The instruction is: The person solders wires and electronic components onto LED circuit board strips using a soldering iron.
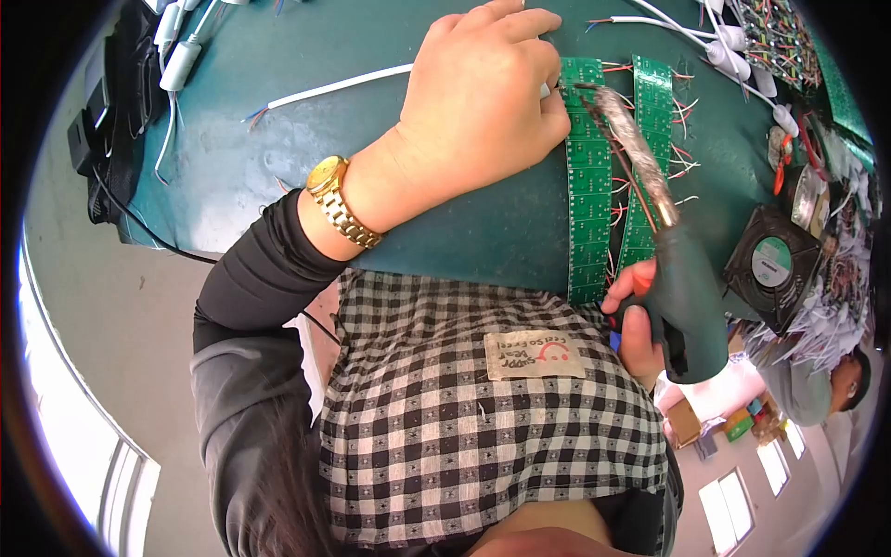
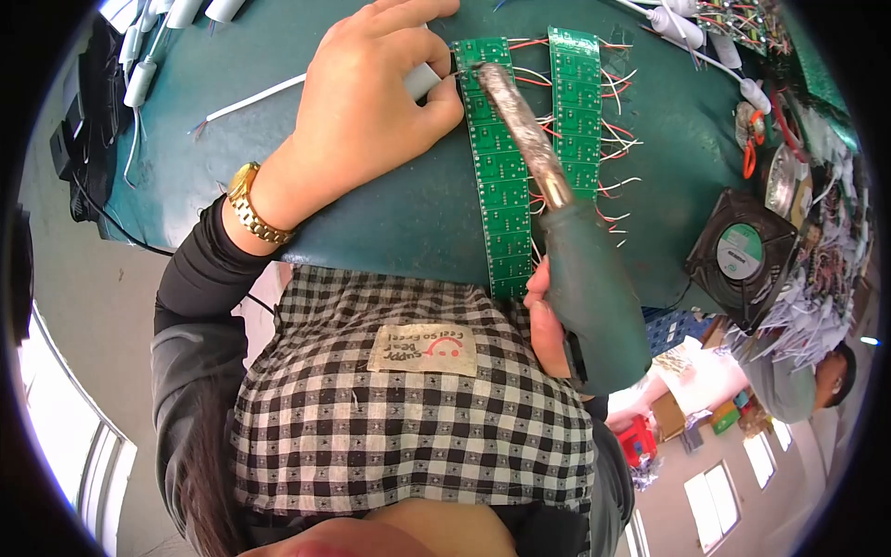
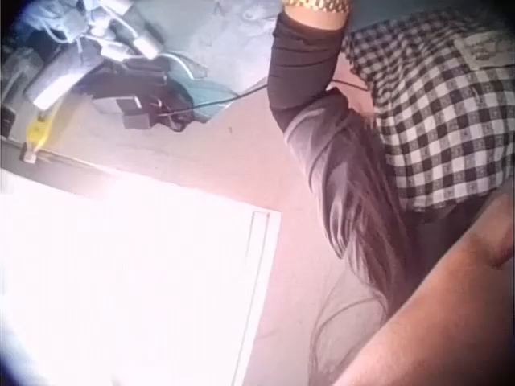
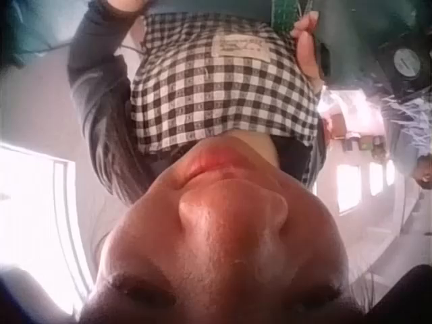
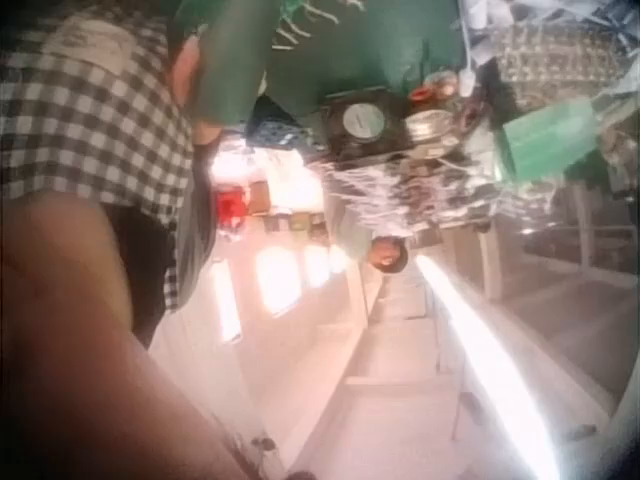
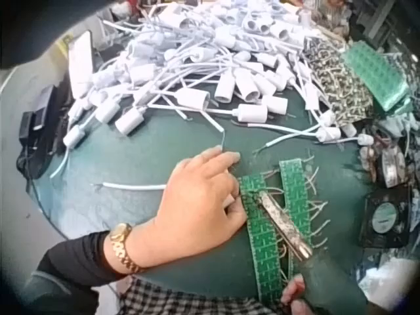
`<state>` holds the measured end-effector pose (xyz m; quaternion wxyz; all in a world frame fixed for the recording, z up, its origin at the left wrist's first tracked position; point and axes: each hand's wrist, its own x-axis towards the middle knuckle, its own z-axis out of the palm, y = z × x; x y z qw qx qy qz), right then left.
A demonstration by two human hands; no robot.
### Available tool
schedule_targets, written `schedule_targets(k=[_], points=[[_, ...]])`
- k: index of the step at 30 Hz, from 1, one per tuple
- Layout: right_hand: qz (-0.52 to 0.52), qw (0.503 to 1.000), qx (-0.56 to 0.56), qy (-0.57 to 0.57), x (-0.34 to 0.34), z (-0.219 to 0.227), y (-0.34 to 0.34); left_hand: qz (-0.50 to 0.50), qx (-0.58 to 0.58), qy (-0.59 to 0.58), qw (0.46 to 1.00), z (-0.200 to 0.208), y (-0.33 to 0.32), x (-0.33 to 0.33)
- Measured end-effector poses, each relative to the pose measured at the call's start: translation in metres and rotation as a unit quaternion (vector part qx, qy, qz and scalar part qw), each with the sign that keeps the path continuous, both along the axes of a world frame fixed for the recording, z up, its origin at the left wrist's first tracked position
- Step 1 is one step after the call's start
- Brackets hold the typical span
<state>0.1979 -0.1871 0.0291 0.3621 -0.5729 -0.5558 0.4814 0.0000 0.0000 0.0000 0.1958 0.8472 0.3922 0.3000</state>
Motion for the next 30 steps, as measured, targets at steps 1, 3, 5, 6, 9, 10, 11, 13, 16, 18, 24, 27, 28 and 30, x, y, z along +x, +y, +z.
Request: schedule_targets(k=[1, 3, 5, 6, 9, 10, 11, 13, 16, 18, 24, 27, 28, 30], points=[[-0.024, 1.000, -0.001, 0.006, -0.001, 0.003, -0.001, 0.000, 0.003, -0.001, 1.000, -0.001, 0.000, 0.000], [-0.049, 0.999, -0.002, 0.010, -0.004, 0.008, -0.002, -0.001, 0.007, -0.005, 1.000, -0.001, -0.001, 0.000], [-0.114, 0.991, 0.003, 0.076, -0.007, 0.013, -0.002, -0.004, 0.006, -0.009, 1.000, 0.001, 0.000, 0.002], [-0.116, 0.989, 0.013, 0.096, -0.008, 0.013, -0.001, -0.005, 0.007, -0.009, 1.000, 0.002, -0.001, 0.002], [-0.114, 0.990, 0.010, 0.085, -0.005, 0.006, -0.003, 0.003, 0.015, -0.010, 1.000, -0.011, 0.002, 0.002], [-0.117, 0.988, 0.032, 0.096, -0.011, 0.005, -0.002, 0.006, 0.186, -0.058, 0.981, -0.032, 0.011, 0.002], [-0.120, 0.988, 0.034, 0.093, -0.011, 0.002, -0.002, 0.007, 0.349, -0.108, 0.931, -0.044, 0.017, 0.004], [-0.139, 0.982, 0.048, 0.121, -0.008, -0.004, -0.007, 0.023, 0.224, -0.074, 0.972, -0.033, 0.005, 0.006], [-0.171, 0.962, 0.061, 0.203, -0.006, -0.017, -0.014, 0.034, 0.081, -0.026, 0.996, -0.023, 0.001, 0.004], [-0.176, 0.956, 0.056, 0.228, -0.004, -0.018, -0.016, 0.032, 0.074, -0.017, 0.997, -0.019, 0.001, 0.002], [-0.236, 0.910, 0.100, 0.325, -0.002, -0.032, -0.021, 0.035, 0.059, -0.011, 0.998, -0.015, -0.004, 0.002], [-0.232, 0.903, 0.115, 0.342, -0.003, -0.037, -0.024, 0.026, 0.057, 0.000, 0.998, -0.014, -0.007, -0.001], [-0.226, 0.901, 0.121, 0.351, -0.003, -0.039, -0.024, 0.030, 0.067, 0.007, 0.997, -0.015, -0.008, -0.005], [-0.236, 0.903, 0.127, 0.336, -0.006, -0.041, -0.027, -0.015, 0.112, 0.037, 0.993, -0.013, -0.009, -0.011]])
